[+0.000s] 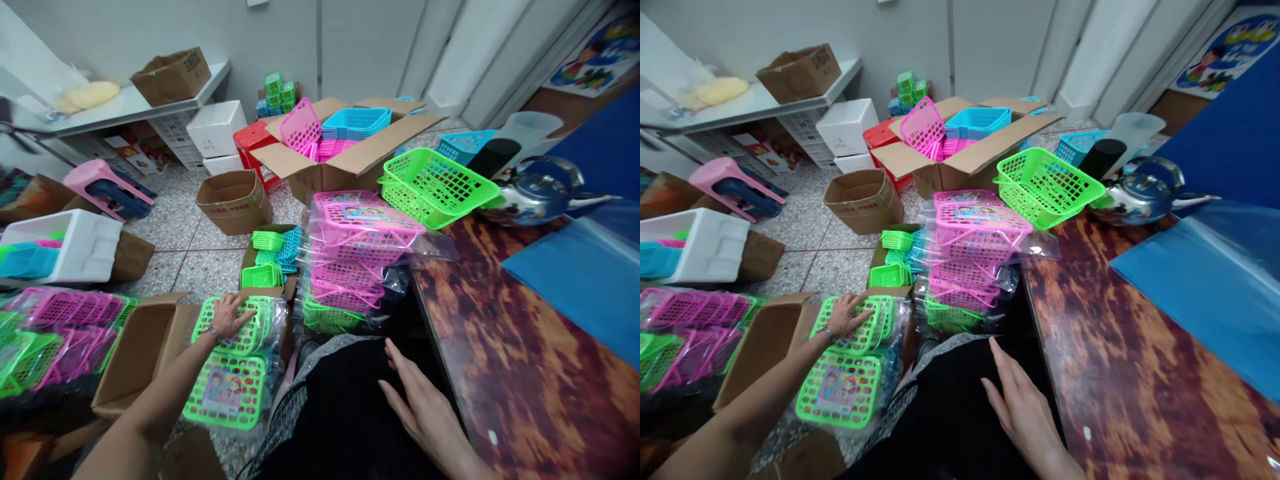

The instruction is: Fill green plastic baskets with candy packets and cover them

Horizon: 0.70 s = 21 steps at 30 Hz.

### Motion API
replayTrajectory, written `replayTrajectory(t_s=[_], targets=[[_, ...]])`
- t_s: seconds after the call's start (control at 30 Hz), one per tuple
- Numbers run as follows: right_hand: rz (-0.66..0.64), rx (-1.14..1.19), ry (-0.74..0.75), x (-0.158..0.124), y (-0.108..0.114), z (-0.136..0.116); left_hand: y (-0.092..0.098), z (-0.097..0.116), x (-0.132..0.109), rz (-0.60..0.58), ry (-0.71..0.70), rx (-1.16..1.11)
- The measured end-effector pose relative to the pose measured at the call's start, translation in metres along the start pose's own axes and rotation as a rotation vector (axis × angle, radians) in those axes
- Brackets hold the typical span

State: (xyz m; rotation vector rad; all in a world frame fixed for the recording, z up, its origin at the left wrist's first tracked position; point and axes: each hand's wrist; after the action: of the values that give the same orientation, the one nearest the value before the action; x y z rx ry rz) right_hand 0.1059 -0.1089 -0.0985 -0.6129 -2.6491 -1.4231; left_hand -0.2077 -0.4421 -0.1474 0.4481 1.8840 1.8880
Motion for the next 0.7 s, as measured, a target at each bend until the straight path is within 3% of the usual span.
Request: replayTrajectory(t_s=[0.17,0.47,0.6,0.7], targets=[[0.011,-0.009,-0.019,0.001,0.000,-0.001,0.010,-0.008,-0.004,-0.046,-0.056,-0.002],[-0.002,-0.001,-0.015,-0.002,0.000,-0.002,-0.001,0.011,-0.005,-0.081,0.095,0.124],[0.030,-0.024,0.000,0.010,0.015,0.004,0.015,0.021,-0.006,-0.068,0.086,0.121],[0.110,-0.062,0.029,0.035,0.039,0.003,0.016,0.020,-0.013,-0.056,0.003,0.103]])
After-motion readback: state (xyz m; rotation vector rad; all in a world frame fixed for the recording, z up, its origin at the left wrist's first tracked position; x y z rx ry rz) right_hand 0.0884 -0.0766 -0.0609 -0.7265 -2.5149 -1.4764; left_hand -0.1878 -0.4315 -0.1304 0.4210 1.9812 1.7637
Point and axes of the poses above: each hand's wrist, its own x-axis towards the middle knuckle, its own y-axis out of the back of the hand, z = x × y, and after that the axes turned 10 degrees about z, right-handed
